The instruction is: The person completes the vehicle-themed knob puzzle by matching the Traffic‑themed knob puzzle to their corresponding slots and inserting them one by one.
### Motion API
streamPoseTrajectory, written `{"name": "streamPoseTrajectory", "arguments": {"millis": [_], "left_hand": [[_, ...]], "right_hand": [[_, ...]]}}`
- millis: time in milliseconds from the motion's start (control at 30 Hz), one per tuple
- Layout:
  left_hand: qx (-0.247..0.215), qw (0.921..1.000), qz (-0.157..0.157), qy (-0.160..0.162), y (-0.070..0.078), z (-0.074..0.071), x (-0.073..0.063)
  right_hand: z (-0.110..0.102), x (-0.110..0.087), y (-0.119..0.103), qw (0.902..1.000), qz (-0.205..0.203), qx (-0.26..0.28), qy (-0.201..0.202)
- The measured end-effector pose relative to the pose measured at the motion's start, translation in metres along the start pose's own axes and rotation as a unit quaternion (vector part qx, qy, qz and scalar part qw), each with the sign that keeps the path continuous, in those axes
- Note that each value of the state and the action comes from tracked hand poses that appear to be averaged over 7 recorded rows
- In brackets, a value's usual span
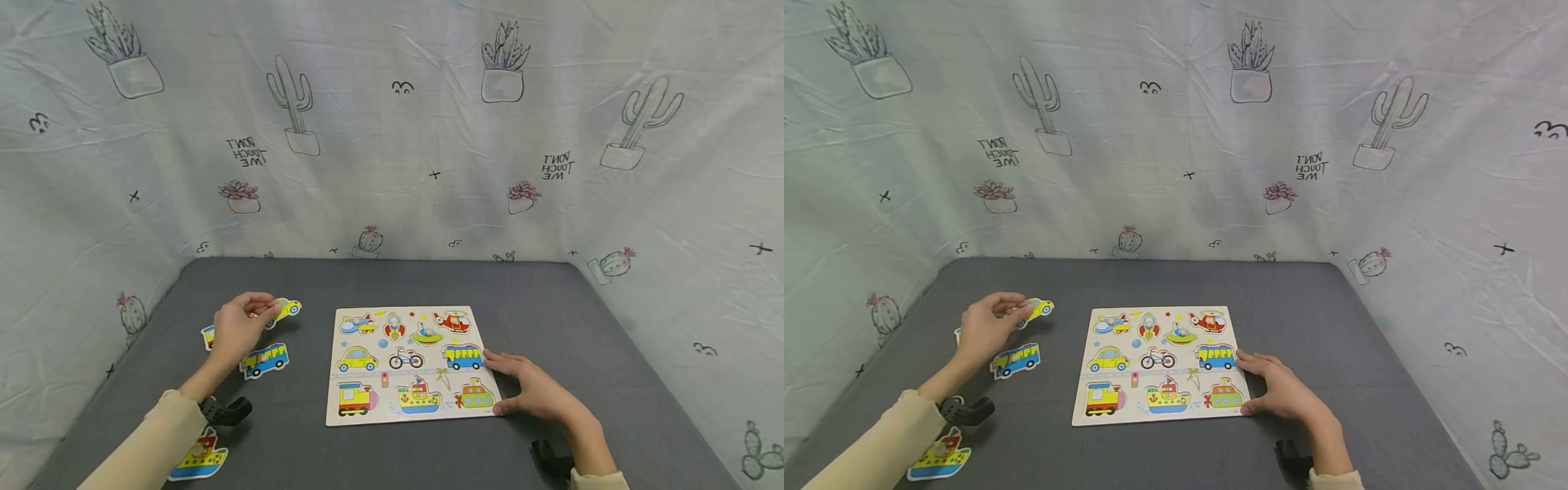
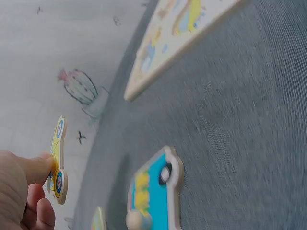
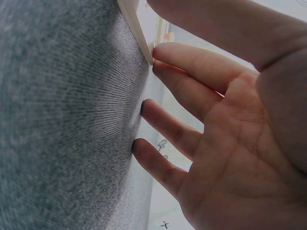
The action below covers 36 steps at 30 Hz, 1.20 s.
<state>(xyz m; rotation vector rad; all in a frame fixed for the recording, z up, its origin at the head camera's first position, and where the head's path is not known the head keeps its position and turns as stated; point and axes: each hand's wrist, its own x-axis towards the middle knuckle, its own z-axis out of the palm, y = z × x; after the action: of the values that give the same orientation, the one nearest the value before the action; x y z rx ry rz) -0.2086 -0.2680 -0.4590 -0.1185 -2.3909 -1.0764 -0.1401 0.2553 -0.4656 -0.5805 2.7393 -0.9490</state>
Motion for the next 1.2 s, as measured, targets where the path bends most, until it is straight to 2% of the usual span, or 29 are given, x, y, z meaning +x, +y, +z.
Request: {"name": "streamPoseTrajectory", "arguments": {"millis": [200, 367, 500, 633, 767, 867, 1000, 1200], "left_hand": [[-0.043, 0.9986, -0.022, 0.022, 0.020, 0.000, 0.001], [-0.081, 0.9962, -0.022, 0.024, 0.035, 0.003, -0.002], [-0.101, 0.9943, -0.028, 0.021, 0.045, 0.008, -0.010], [-0.115, 0.9919, -0.041, 0.034, 0.056, 0.015, -0.019], [-0.116, 0.9919, -0.036, 0.039, 0.065, 0.023, -0.031], [-0.113, 0.9929, -0.027, 0.022, 0.069, 0.031, -0.040], [-0.115, 0.9926, -0.028, -0.026, 0.072, 0.039, -0.051], [-0.129, 0.9855, -0.047, -0.099, 0.077, 0.052, -0.059]], "right_hand": [[0.002, 0.001, 0.003, 1.0000, 0.007, 0.002, 0.002], [0.002, 0.001, 0.004, 1.0000, 0.005, 0.002, 0.002], [0.002, 0.001, 0.005, 1.0000, 0.002, 0.002, 0.002], [0.003, 0.001, 0.005, 1.0000, -0.001, 0.001, 0.002], [0.003, 0.002, 0.005, 1.0000, 0.001, -0.001, 0.003], [0.003, 0.002, 0.004, 1.0000, 0.002, -0.002, 0.003], [0.002, 0.002, 0.002, 1.0000, 0.006, 0.001, 0.003], [0.000, 0.002, 0.000, 0.9999, 0.015, 0.004, 0.000]]}}
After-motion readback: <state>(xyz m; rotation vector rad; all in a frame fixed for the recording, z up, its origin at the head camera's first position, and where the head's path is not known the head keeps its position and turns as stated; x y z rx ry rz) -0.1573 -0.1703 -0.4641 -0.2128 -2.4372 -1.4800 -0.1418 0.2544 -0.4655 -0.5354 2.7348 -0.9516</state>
